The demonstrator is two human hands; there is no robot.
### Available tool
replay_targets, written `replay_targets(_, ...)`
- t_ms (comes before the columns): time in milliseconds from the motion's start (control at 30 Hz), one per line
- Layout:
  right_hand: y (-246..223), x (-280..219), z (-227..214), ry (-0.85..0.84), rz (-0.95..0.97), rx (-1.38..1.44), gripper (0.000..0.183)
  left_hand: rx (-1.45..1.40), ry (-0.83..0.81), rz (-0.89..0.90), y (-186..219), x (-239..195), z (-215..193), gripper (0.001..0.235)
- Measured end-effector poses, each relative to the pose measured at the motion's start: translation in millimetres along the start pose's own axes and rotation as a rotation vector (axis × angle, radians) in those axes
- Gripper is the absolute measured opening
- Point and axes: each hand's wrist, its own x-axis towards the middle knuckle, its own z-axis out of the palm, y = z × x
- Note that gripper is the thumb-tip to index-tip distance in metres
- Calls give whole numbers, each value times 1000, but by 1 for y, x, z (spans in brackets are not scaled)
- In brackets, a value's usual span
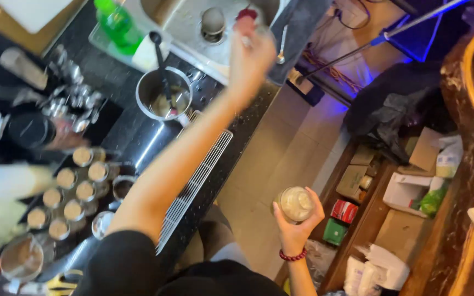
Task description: Prepare and assemble multiple iced beverages by squeezing citrus, scooping ice, shaking ingredients, and adding toppings.
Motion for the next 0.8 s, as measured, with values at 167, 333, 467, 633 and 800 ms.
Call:
replay_targets(167,-13,-22,-5,-145,-209,134,96,76,-735,19,198,-187,-213,64)
replay_targets(333,-45,-84,9,-471,-463,372,99,605,-443,-170,271,-314,-434,57)
replay_targets(467,-81,-173,20,-686,-505,514,102,1038,133,-124,315,-421,-562,56)
replay_targets(633,-153,-306,47,-812,-538,497,105,1213,579,-347,307,-462,-680,56)
replay_targets(800,-224,-409,67,-965,-583,456,110,1165,552,-595,303,-492,-734,70)
